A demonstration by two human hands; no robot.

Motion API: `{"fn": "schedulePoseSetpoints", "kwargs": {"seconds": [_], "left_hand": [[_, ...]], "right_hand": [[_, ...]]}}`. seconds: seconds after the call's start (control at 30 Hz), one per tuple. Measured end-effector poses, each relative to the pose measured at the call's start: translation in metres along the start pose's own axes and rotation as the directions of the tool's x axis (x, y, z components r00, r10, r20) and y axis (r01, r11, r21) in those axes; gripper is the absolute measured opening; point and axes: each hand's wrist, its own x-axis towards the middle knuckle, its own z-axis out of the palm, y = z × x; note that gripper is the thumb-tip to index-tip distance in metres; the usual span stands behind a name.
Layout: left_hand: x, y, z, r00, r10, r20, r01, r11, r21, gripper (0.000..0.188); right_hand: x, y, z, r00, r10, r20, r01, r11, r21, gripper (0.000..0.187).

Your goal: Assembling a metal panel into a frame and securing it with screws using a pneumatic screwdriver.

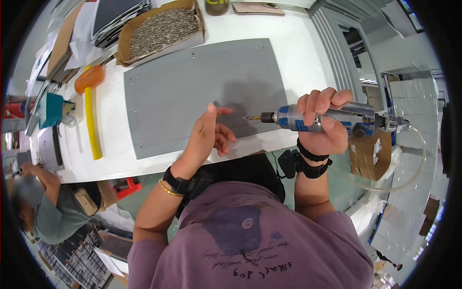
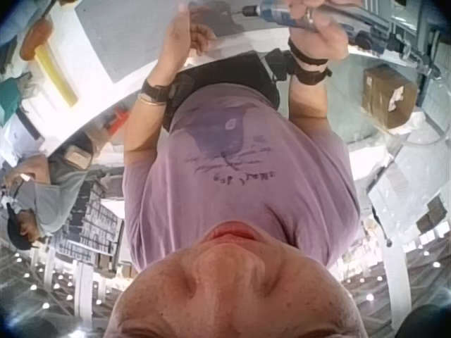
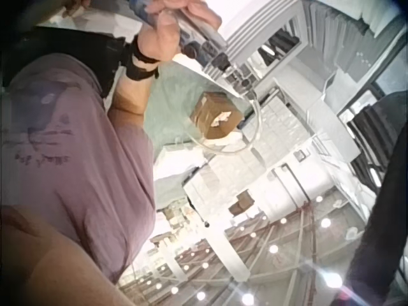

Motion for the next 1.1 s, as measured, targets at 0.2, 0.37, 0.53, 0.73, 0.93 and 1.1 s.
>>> {"fn": "schedulePoseSetpoints", "kwargs": {"seconds": [0.2, 0.37, 0.53, 0.73, 0.93, 1.1], "left_hand": [[0.013, -0.028, 0.011, 0.777, 0.584, 0.236, -0.519, 0.381, 0.765, 0.041], [0.015, -0.037, 0.027, 0.74, 0.498, 0.452, -0.528, 0.015, 0.849, 0.053], [0.016, -0.044, 0.031, 0.757, 0.433, 0.489, -0.493, -0.112, 0.863, 0.062], [0.015, -0.044, 0.035, 0.767, 0.424, 0.482, -0.465, -0.15, 0.873, 0.062], [0.013, -0.041, 0.038, 0.763, 0.424, 0.487, -0.477, -0.137, 0.868, 0.063], [0.015, -0.04, 0.04, 0.744, 0.445, 0.498, -0.491, -0.141, 0.86, 0.061]], "right_hand": [[-0.013, -0.017, -0.025, 0.999, 0.029, -0.018, -0.033, 0.956, -0.29, 0.03], [-0.019, -0.017, -0.023, 0.997, 0.043, -0.068, -0.066, 0.919, -0.388, 0.032], [-0.019, -0.013, -0.027, 0.998, 0.059, 0.005, -0.051, 0.903, -0.426, 0.03], [-0.021, -0.004, -0.025, 0.998, 0.067, 0.001, -0.059, 0.89, -0.451, 0.033], [-0.014, -0.001, -0.014, 0.994, 0.103, 0.031, -0.068, 0.822, -0.566, 0.03], [-0.015, 0.004, -0.017, 0.985, 0.14, 0.101, -0.038, 0.749, -0.662, 0.03]]}}
